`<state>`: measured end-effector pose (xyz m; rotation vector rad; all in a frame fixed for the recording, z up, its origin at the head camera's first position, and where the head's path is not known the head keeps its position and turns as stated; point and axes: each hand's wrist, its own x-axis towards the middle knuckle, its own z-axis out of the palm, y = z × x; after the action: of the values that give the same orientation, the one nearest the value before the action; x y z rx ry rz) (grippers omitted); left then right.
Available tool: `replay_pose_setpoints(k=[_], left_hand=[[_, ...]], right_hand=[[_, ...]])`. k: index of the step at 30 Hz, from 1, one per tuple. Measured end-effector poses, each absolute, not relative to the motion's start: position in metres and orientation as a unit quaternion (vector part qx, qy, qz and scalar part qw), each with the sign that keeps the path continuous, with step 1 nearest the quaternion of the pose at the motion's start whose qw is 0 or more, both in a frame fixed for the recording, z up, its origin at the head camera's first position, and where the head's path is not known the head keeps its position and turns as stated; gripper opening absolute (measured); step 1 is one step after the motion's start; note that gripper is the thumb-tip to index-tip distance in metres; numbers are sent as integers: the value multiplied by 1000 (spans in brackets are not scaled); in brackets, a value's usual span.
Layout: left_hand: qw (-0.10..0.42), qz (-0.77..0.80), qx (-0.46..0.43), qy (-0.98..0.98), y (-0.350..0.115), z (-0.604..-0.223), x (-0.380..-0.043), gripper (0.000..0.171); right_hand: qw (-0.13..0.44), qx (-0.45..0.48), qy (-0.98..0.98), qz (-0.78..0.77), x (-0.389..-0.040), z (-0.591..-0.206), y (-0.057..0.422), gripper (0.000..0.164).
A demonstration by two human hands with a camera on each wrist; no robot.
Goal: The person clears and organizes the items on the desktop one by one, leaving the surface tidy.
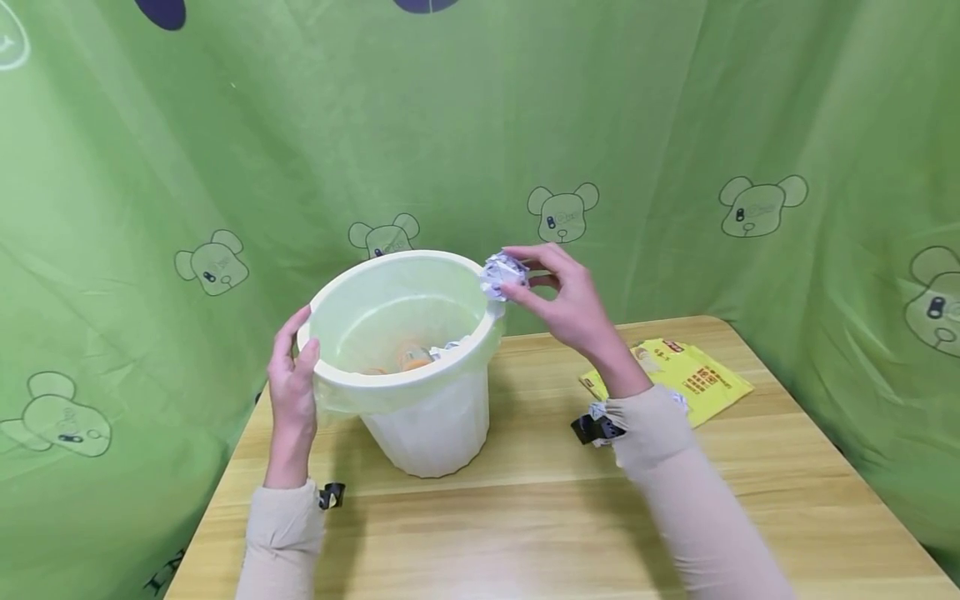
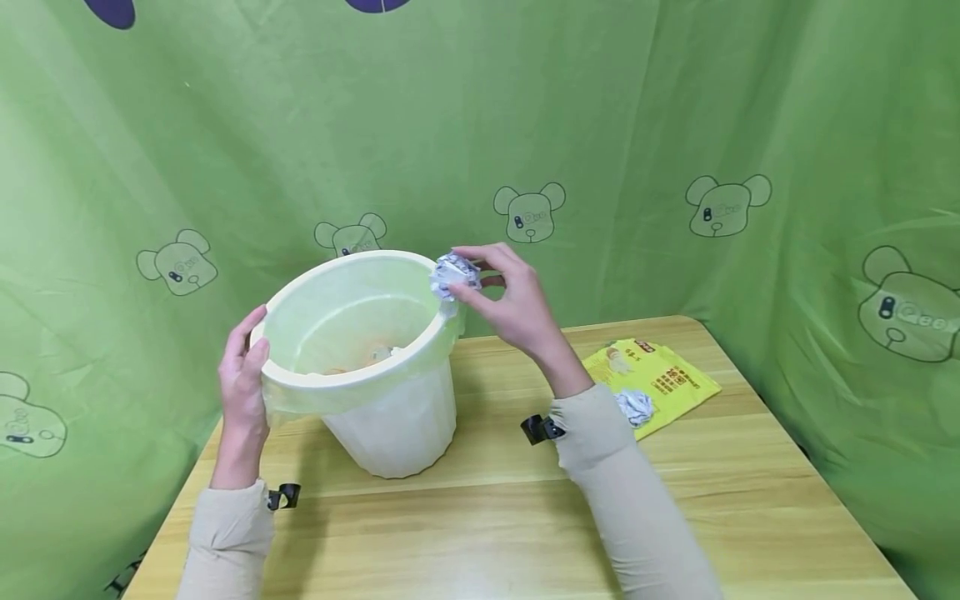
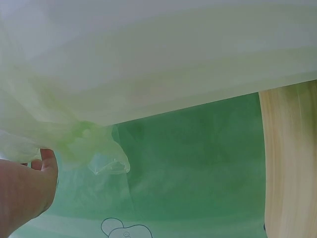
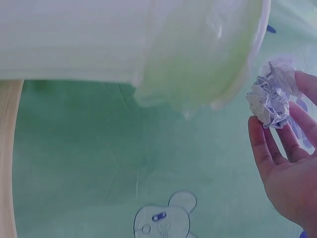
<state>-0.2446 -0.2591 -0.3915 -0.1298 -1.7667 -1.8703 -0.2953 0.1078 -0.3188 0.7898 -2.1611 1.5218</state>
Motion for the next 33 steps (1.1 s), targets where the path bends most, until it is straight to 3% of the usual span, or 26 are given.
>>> replay_pose_setpoints(k=[16,33], left_hand=[[282,-697,-50,-658,-259,-392,-244,50],[286,-689,-48,-664,-259,-393,-245,50]], right_hand=[[170,320,-760,539,-298,-319,61,49],[160,337,-781,501,-297,-327,54,53]])
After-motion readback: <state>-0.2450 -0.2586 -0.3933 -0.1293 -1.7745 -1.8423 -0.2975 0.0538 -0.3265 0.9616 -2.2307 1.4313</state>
